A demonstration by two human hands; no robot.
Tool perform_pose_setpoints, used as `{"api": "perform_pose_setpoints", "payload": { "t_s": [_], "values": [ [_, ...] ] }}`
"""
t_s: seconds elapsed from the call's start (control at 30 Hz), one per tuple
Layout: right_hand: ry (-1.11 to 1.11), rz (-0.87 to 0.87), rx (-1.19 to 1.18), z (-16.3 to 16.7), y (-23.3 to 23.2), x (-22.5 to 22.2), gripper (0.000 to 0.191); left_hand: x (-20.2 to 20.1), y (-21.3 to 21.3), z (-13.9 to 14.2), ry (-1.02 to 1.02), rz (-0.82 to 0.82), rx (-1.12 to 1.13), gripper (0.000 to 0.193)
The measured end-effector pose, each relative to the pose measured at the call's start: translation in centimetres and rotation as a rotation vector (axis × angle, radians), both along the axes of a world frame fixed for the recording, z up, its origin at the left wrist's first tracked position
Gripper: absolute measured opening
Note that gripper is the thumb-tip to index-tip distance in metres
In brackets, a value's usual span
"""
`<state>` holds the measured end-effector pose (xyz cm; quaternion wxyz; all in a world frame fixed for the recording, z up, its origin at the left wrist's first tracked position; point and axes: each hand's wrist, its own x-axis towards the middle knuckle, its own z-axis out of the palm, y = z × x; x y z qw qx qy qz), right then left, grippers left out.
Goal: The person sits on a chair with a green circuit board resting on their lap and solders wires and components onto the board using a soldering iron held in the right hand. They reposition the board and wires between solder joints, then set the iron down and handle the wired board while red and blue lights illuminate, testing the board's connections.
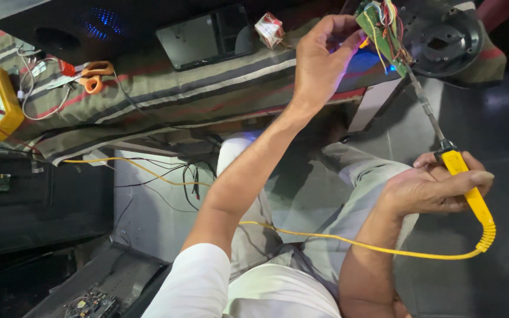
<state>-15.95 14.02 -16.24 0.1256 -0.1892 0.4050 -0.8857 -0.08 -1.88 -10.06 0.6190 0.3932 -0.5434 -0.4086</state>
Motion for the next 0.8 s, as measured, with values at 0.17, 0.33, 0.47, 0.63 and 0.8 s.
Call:
{"api": "perform_pose_setpoints", "payload": {
  "t_s": [0.17, 0.33, 0.47, 0.63, 0.8],
  "values": [
    [0.021, 0.01, -0.014, -0.08, 0.0, 0.05, 0.046, 0.44, 0.31, 0.49, -0.123, 0.049, 0.037, 0.015],
    [0.043, 0.02, -0.012, -0.3, 0.07, -0.08, 0.045, 0.68, 0.47, 0.7, -0.15, 0.048, -0.052, 0.015],
    [0.01, 0.024, -0.026, -0.59, 0.07, -0.16, 0.044, 0.74, 0.27, 0.52, -0.189, 0.073, -0.046, 0.013],
    [0.013, 0.006, -0.042, -0.41, -0.06, -0.19, 0.044, 0.67, 0.12, 0.37, -0.199, 0.071, -0.081, 0.012],
    [-0.014, 0.001, -0.006, 0.19, 0.02, -0.22, 0.045, 0.94, 0.14, 0.38, -0.234, 0.056, -0.091, 0.012]
  ]
}}
